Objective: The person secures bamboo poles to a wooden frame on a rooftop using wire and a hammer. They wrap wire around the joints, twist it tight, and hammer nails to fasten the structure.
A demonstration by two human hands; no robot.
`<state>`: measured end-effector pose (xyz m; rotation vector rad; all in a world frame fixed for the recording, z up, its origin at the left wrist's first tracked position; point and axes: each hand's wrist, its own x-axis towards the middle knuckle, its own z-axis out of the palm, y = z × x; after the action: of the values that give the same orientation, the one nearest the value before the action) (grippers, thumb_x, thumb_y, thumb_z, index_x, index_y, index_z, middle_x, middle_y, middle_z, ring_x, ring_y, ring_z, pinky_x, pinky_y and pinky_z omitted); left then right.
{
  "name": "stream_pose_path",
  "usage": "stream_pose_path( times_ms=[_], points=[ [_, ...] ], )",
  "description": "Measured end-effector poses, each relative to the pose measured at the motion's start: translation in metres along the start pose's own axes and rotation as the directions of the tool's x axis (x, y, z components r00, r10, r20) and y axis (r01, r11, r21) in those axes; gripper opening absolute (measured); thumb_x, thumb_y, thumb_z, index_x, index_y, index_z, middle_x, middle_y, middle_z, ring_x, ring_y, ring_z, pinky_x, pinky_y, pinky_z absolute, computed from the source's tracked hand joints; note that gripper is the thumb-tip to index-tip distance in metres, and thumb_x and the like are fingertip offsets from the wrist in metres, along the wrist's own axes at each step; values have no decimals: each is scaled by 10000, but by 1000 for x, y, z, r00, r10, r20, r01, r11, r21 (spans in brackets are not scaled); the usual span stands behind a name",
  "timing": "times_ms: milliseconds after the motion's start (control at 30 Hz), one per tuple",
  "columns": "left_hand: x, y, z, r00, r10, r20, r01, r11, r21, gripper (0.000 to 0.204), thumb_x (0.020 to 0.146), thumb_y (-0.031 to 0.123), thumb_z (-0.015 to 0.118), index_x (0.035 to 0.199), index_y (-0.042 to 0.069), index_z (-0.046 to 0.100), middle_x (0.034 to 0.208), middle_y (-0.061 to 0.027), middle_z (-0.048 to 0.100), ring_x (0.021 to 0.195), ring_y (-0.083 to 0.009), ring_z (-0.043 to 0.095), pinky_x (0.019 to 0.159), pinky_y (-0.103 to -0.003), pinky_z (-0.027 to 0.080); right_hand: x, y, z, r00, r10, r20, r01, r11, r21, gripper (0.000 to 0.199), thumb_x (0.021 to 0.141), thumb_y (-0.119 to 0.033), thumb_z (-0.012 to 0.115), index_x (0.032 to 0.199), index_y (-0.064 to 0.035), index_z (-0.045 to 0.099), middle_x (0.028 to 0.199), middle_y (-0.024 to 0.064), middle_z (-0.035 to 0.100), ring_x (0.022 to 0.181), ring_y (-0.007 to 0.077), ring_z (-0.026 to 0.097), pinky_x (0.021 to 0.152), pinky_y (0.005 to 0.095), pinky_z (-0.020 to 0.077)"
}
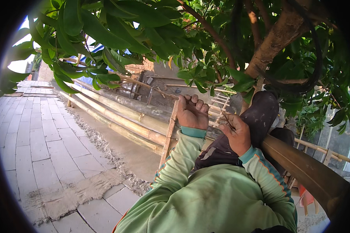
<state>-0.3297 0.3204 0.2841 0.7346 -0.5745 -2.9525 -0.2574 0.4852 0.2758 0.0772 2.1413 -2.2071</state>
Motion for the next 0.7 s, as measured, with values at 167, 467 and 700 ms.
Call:
stream_pose_path(
  times_ms=[167, 467, 700],
  points=[
    [0, -7, -13, 998, -13, 53, 16, 998, -57, 257, 1079, 362, 493, 1002, 126, 560, 876, -24, 536, 731, -186, 477, 673, -347, 439, 5, 2, -2, 995, -69, -71, 54, 978, -202, 148, 965, -120, 693, 1004, 9, 633, 779, 82, 667, 715, 123, 624, 669, 294, 504],
    [-35, -25, 0, 997, -21, 76, -20, 864, 503, 443, 998, 162, 650, 1417, 97, 522, 1191, -59, 655, 1073, -204, 649, 949, -409, 555, 6, 13, -6, 992, -35, -117, 13, 983, -182, 169, 1006, -160, 627, 946, -5, 594, 743, 95, 621, 644, 165, 561, 623, 328, 477],
    [-49, -44, -18, 972, -141, 189, 20, 848, 530, 538, 987, 208, 682, 1431, -11, 472, 1210, -114, 646, 1070, -211, 653, 904, -374, 562, 3, 9, -9, 996, -5, -90, -7, 991, -132, 228, 1028, -212, 592, 947, 1, 590, 775, 94, 609, 697, 173, 554, 649, 345, 464]
  ],
)
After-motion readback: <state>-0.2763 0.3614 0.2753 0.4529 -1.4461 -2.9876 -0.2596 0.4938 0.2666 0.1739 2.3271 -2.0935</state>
